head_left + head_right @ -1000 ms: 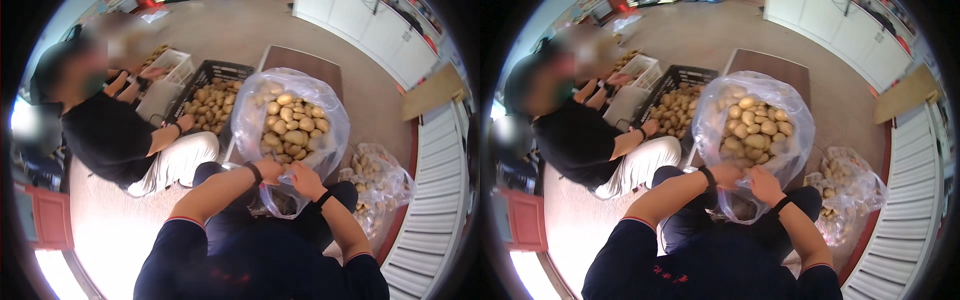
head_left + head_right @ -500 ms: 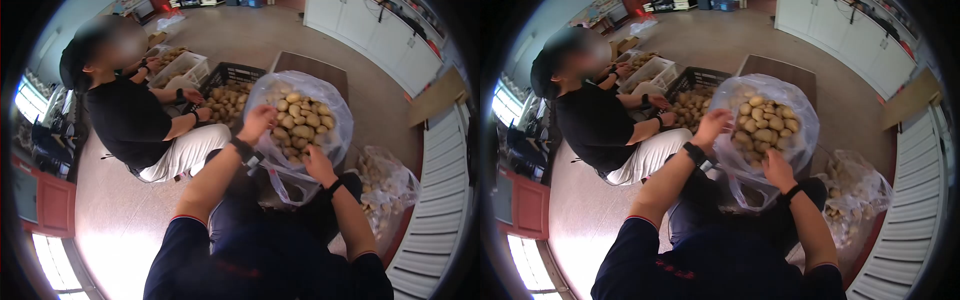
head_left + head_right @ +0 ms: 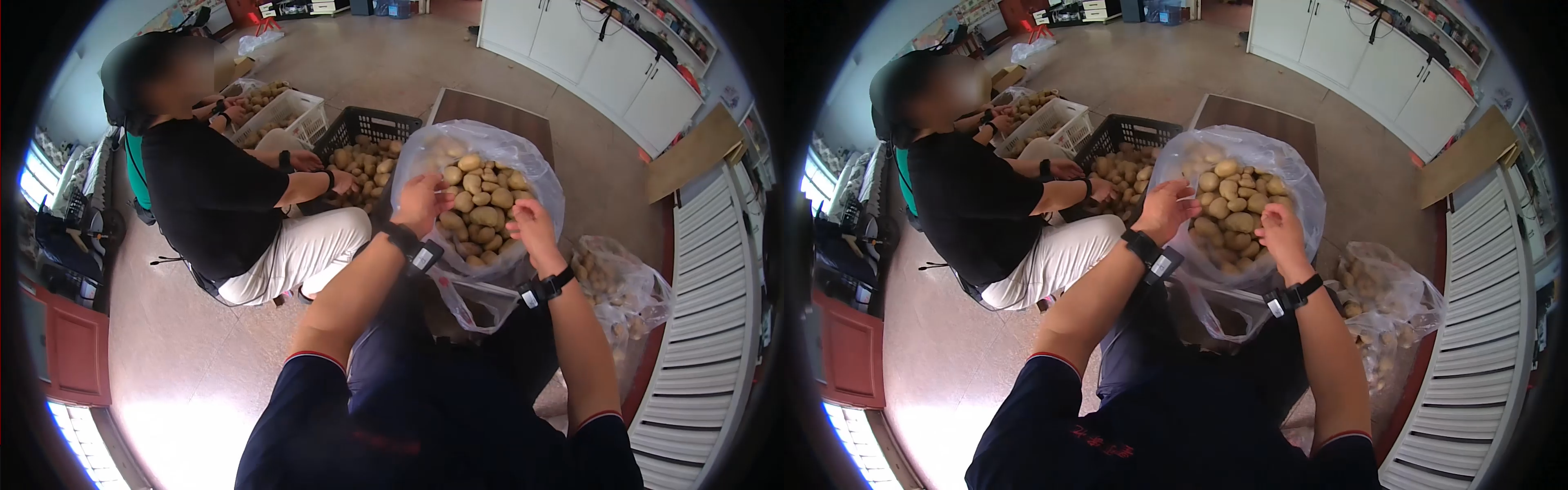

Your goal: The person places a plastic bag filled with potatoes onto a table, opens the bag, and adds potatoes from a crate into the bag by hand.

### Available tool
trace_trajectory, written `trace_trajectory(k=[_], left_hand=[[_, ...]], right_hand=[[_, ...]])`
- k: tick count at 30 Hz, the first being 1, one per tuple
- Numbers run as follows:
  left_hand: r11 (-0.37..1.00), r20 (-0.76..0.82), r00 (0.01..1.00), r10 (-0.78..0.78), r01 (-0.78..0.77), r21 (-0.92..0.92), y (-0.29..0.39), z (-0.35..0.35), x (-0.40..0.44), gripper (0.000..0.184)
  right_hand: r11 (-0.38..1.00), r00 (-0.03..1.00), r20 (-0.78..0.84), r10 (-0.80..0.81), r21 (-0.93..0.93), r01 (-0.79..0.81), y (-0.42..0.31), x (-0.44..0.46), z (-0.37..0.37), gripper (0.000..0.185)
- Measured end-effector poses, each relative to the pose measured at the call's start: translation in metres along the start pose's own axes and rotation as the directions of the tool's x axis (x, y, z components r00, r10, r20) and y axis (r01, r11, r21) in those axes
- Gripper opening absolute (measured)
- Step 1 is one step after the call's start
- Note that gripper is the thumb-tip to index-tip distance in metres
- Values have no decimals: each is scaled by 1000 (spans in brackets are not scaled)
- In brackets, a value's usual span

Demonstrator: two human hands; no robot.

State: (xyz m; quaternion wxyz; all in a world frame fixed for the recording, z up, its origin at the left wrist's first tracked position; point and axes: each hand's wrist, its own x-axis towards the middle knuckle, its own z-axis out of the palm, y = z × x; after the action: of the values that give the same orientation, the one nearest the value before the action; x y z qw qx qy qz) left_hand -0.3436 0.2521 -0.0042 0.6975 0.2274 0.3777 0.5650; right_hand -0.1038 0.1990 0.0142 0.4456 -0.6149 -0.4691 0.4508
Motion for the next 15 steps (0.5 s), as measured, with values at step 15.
trace_trajectory(k=[15], left_hand=[[980, -113, 985, -132, 147, 136, -2, -28, 67, 28]], right_hand=[[430, 940, 339, -37, -844, 321, 111, 17, 45, 27]])
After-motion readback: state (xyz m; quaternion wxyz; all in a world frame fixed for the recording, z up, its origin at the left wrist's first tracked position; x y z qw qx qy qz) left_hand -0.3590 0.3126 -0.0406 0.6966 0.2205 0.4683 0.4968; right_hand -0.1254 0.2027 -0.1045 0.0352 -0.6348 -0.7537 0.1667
